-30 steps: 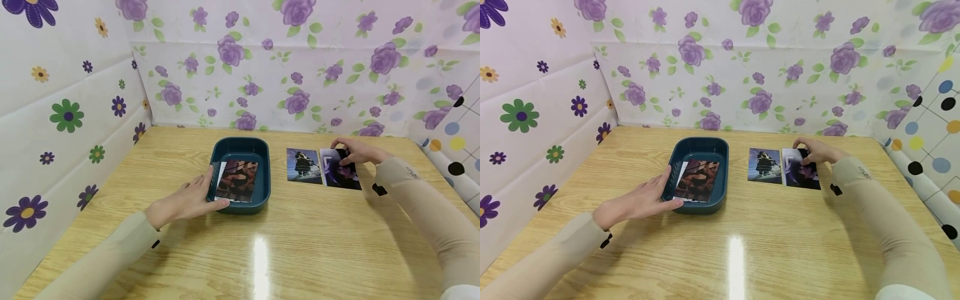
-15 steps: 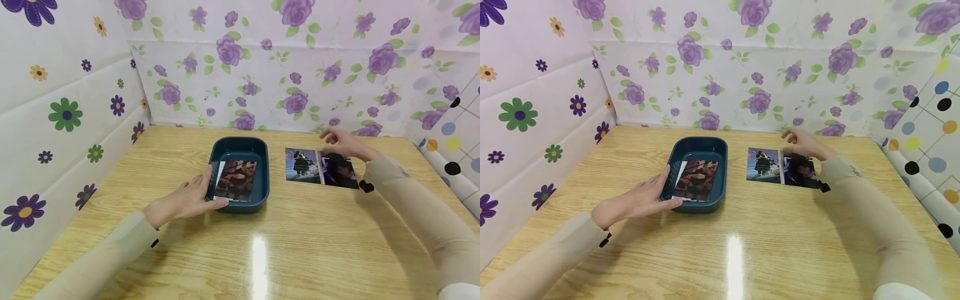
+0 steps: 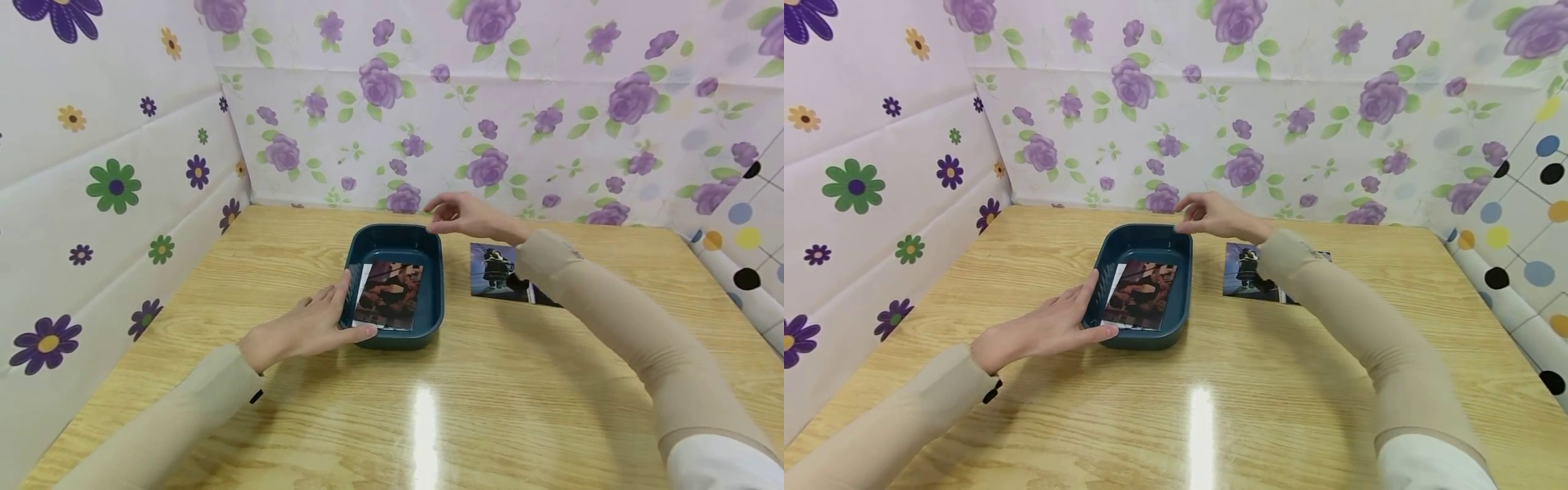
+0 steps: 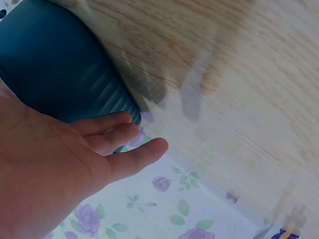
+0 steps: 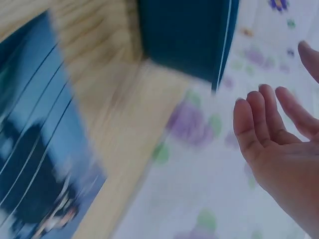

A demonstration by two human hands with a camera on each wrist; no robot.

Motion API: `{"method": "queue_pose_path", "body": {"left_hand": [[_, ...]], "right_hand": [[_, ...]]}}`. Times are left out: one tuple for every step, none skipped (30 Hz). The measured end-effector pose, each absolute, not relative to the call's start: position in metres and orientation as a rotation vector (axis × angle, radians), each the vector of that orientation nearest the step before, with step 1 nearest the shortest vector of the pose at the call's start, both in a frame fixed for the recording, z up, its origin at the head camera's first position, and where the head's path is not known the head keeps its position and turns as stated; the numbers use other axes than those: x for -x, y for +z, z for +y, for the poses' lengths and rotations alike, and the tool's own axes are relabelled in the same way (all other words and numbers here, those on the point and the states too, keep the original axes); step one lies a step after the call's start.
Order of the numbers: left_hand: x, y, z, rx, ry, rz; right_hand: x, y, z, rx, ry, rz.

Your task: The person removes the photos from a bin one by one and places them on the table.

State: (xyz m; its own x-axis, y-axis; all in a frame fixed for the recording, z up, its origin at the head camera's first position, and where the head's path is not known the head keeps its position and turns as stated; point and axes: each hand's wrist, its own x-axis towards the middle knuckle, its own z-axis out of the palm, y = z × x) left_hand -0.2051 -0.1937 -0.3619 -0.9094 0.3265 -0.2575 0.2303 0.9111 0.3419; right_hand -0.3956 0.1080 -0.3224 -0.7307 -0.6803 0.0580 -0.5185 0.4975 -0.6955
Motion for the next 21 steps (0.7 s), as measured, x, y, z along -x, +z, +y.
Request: {"method": "queue_pose_path", "body": {"left_hand": [[0.205,-0.362,-0.194,-0.411,0.444,2.760],[0.205,-0.362,-0.194,-0.410,0.445,2.760],[0.206,-0.362,-0.194,-0.412,0.444,2.760],[0.206,-0.363,-0.194,-0.411,0.444,2.761],[0.206,-0.363,-0.194,-0.412,0.442,2.762],[0.206,-0.363,-0.194,-0.413,0.439,2.762],[0.206,-0.363,-0.194,-0.413,0.438,2.762],[0.206,-0.364,-0.194,-0.413,0.435,2.762],[0.206,-0.364,-0.194,-0.415,0.435,2.761],[0.206,-0.364,-0.194,-0.416,0.436,2.760],[0.206,-0.364,-0.194,-0.417,0.438,2.761],[0.206,-0.364,-0.194,-0.419,0.439,2.761],[0.206,-0.364,-0.194,-0.419,0.440,2.760],[0.206,-0.364,-0.194,-0.420,0.440,2.760],[0.206,-0.364,-0.194,-0.421,0.441,2.760],[0.206,-0.364,-0.194,-0.420,0.441,2.760],[0.206,-0.364,-0.194,-0.419,0.441,2.759],[0.206,-0.364,-0.195,-0.418,0.441,2.759],[0.206,-0.364,-0.195,-0.416,0.443,2.757],[0.206,-0.364,-0.196,-0.415,0.444,2.758],[0.205,-0.363,-0.196,-0.413,0.444,2.758]], "right_hand": [[0.395,-0.323,0.097,1.076,-1.009,2.505],[0.394,-0.324,0.088,1.121,-0.960,2.490],[0.393,-0.326,0.078,1.164,-0.908,2.478],[0.393,-0.328,0.070,1.198,-0.855,2.460],[0.393,-0.331,0.062,1.222,-0.803,2.440],[0.393,-0.333,0.056,1.234,-0.759,2.420],[0.393,-0.336,0.050,1.234,-0.711,2.411],[0.393,-0.338,0.044,1.234,-0.666,2.405],[0.394,-0.341,0.040,1.233,-0.618,2.404],[0.394,-0.343,0.036,1.227,-0.569,2.405],[0.394,-0.344,0.032,1.217,-0.515,2.413],[0.394,-0.346,0.029,1.205,-0.466,2.418],[0.394,-0.347,0.026,1.194,-0.415,2.421],[0.395,-0.348,0.023,1.187,-0.371,2.420],[0.394,-0.349,0.021,1.175,-0.323,2.421],[0.394,-0.350,0.019,1.166,-0.276,2.422],[0.394,-0.350,0.017,1.161,-0.230,2.425],[0.394,-0.351,0.015,1.158,-0.188,2.428],[0.394,-0.351,0.014,1.157,-0.146,2.431],[0.394,-0.352,0.012,1.153,-0.111,2.434],[0.394,-0.353,0.011,1.148,-0.080,2.438]]}}
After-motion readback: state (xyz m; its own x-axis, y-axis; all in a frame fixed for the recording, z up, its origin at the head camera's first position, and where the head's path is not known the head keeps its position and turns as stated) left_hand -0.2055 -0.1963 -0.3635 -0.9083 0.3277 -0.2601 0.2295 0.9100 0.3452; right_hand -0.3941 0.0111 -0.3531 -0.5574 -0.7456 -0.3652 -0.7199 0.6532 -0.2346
